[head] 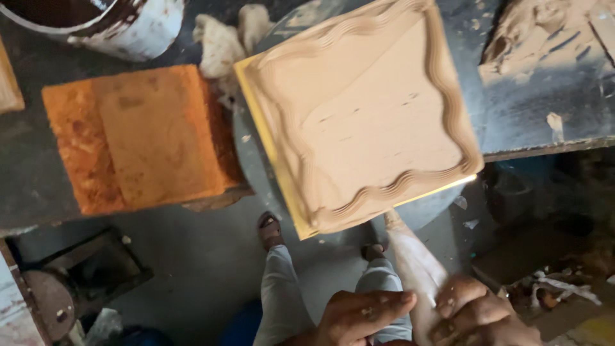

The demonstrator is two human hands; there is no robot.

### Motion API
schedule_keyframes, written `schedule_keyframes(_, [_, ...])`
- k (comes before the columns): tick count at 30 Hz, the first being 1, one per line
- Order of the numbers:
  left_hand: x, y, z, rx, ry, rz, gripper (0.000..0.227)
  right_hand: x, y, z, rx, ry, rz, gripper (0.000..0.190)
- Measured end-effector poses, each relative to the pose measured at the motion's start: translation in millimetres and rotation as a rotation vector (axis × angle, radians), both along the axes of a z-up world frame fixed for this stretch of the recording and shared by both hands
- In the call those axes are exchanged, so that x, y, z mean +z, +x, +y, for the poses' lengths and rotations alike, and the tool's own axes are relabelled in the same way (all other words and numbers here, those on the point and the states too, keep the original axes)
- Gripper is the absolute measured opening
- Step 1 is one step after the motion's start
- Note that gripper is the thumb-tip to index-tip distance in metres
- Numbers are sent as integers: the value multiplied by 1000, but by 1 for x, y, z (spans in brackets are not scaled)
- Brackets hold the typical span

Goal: The person applies a beige filler paste to a square wooden frame using a metal spatula, smoothing the surface and scraping excess material. They then use a piping bag to apply decorative wavy lines of filler along the frame's edges.

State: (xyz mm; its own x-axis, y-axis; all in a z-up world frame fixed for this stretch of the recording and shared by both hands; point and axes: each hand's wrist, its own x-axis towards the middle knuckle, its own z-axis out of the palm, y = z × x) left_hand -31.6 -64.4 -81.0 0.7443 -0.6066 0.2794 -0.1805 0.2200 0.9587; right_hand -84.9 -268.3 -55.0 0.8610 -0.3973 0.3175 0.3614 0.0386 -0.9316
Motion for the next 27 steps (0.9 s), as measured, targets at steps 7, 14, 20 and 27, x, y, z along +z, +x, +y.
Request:
schedule_keyframes(7, [11,24,-54,33,-61,56,25,-23,-28,-57,24,28,-9,46])
schedule_keyframes(14, [-8,21,-75,-104,20,388,21,-67,-45,-88,-182,52,-111,49])
schedule_keyframes(20, [-51,2,-31,236,27,1105,13,-59,-64,-90,-131,-18,-14,46])
schedule_keyframes(27, [-56,47,38,631,-102,869,16,-20,-46,-85,73,-37,6,44])
